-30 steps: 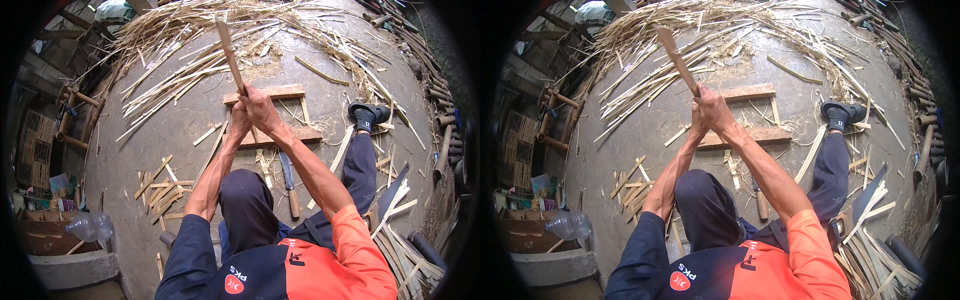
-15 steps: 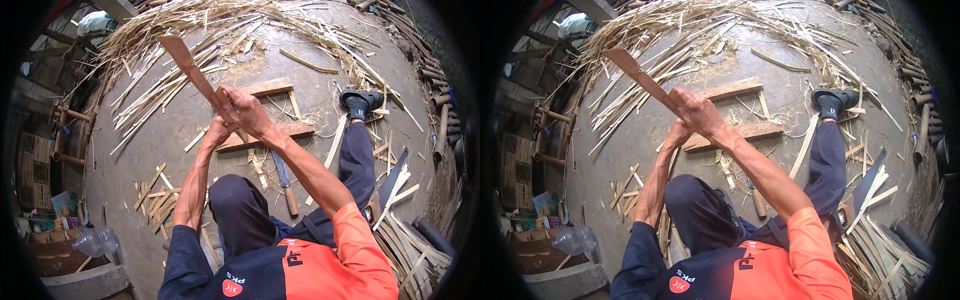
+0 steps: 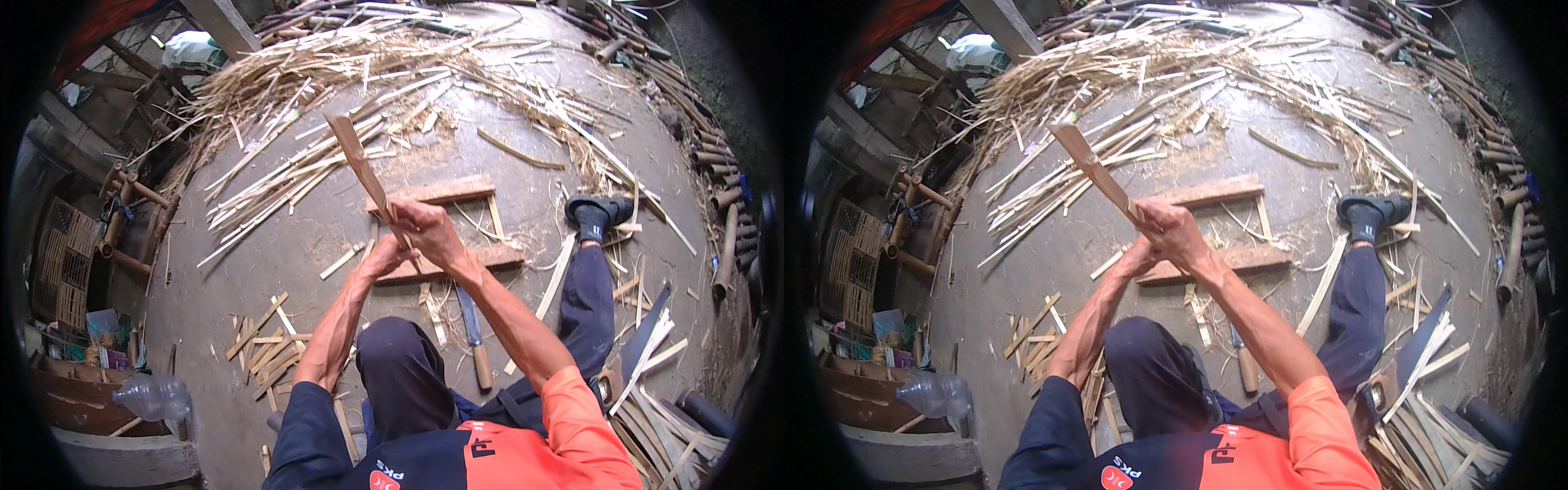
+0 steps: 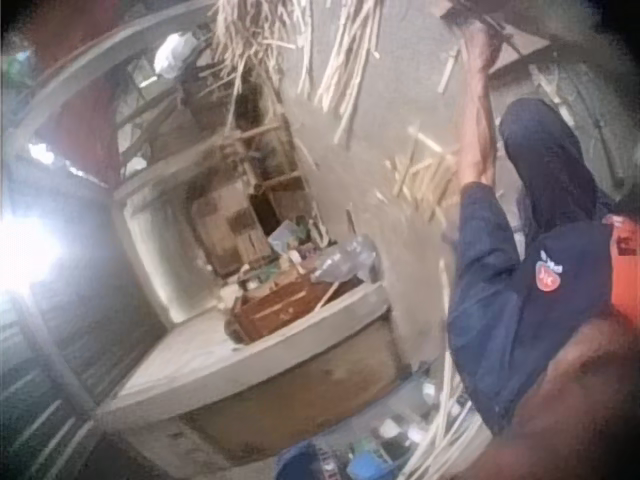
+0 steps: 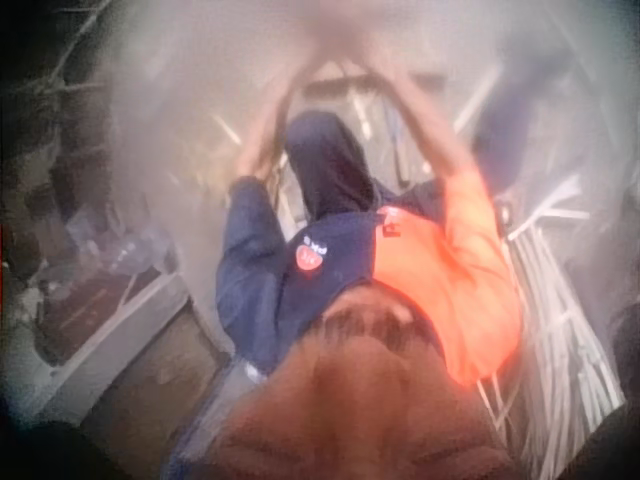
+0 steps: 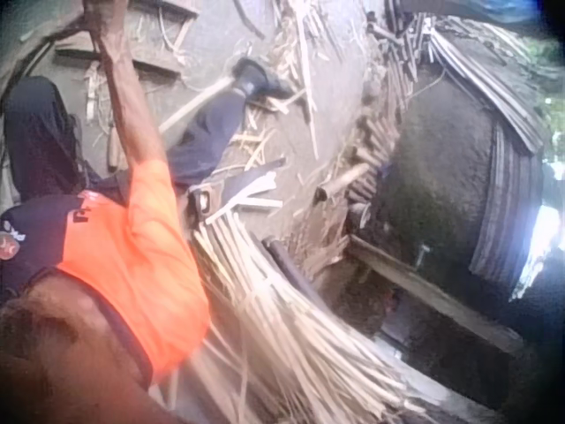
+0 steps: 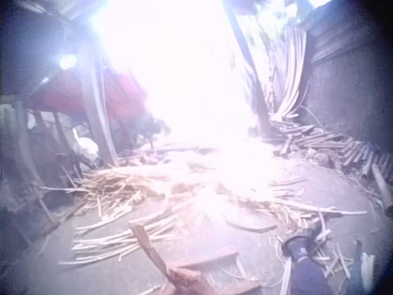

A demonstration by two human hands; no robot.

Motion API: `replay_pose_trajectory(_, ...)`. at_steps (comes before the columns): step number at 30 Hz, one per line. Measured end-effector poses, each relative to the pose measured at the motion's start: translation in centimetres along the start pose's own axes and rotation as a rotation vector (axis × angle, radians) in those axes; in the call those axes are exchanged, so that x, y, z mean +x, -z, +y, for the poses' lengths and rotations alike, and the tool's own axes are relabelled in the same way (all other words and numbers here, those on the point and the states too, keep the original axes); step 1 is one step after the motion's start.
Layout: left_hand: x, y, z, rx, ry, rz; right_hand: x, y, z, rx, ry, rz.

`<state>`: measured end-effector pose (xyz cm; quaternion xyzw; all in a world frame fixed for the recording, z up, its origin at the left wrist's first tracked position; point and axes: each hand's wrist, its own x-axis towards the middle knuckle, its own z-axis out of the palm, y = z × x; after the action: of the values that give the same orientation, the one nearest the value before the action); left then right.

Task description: The person sits on the floor and uses a knife to split long bamboo strips into thinner pieces. They repeatedly pick up strips, split them, and place the resulting pieces on the floor.

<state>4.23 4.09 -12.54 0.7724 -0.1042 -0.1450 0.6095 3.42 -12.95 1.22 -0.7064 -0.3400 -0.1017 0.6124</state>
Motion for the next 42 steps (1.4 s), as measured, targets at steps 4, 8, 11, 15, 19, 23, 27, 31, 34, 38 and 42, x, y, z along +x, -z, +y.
replay_pose_trajectory(4, -0.3, -1.0, 4.2, 0.612, -0.172, -0.047, -0.5, -0.6, 1.8, 0.011, -0.032, 0.078)
replay_pose_trajectory(8, -1.1, -2.7, 4.8, 0.540, -0.131, -0.015, -0.6, -2.1, 1.0, -0.062, 0.062, 0.091)
replay_pose_trajectory(11, -1.5, -5.1, 5.2, 0.256, -0.059, -0.042, -0.4, -2.6, -1.1, -0.111, 0.036, 0.177)
replay_pose_trajectory(15, -3.6, -6.1, 7.3, 0.057, 0.013, -0.095, -0.1, -3.1, -1.7, 0.081, -0.077, 0.295)
replay_pose_trajectory(19, -5.3, -6.1, 10.3, -0.304, 0.072, -0.149, 0.1, -0.8, -1.3, 0.404, -0.332, 0.458)
replay_pose_trajectory(23, -5.3, -6.4, 9.7, -0.457, -0.011, 0.092, 0.1, -1.8, 1.6, 0.533, -0.416, 0.661)
replay_pose_trajectory(27, -7.0, -4.8, 5.9, -0.045, 0.056, 0.354, -2.1, -4.1, 4.6, 0.599, -0.562, 0.527)
replay_pose_trajectory(31, -9.6, -2.4, 0.7, -0.134, 0.329, 0.272, -14.7, -0.3, 6.9, -0.201, -0.687, 0.274)
replay_pose_trajectory(34, -12.1, -0.7, -4.3, -0.210, 0.474, 0.154, -28.1, -0.5, 6.9, -0.644, -0.943, -0.200)
replay_pose_trajectory(38, -11.9, -0.6, -6.3, -0.172, 0.545, 0.151, -34.9, -1.3, 7.1, -0.599, -1.157, -0.237)
replay_pose_trajectory(42, -10.4, 1.7, -9.4, -0.142, 0.536, 0.005, -33.7, 0.5, 3.3, -0.106, -1.288, -0.146)
